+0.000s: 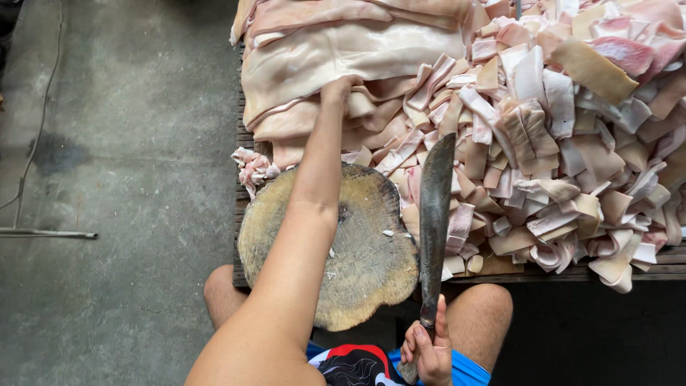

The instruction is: The person sits on the floor and uses a large knife to slice sheets of raw pork skin into strips on a round wooden cutting board. The person repeatedly picks up pieces of skin, cuts them, and places the resulting strips onto a nearby pile.

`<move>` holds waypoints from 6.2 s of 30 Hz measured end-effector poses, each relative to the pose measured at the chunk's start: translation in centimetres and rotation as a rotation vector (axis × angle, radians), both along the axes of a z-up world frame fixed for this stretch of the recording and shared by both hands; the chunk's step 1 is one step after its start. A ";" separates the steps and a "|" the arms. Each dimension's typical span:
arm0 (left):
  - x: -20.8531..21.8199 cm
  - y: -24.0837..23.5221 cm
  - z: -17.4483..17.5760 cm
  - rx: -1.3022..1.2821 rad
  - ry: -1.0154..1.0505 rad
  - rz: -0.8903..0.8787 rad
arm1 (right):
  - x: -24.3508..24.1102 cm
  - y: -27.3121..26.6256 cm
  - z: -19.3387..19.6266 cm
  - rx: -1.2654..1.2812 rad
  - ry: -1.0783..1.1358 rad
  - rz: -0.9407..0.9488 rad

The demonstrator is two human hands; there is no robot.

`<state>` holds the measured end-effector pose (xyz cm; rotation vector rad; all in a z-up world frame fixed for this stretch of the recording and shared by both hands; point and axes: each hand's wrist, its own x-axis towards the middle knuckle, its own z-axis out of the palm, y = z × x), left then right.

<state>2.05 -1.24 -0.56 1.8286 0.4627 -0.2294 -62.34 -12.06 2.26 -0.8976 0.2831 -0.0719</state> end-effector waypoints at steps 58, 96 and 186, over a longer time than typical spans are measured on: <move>-41.7 15.2 9.4 0.963 -0.933 -1.186 | -3.0 1.8 3.8 -0.153 0.052 0.052; -41.5 6.0 7.8 0.491 -0.666 -0.880 | -3.8 0.1 3.9 -0.205 0.042 0.031; -12.5 7.4 16.3 0.061 -0.569 -0.578 | -2.3 2.9 1.1 -0.010 0.144 0.084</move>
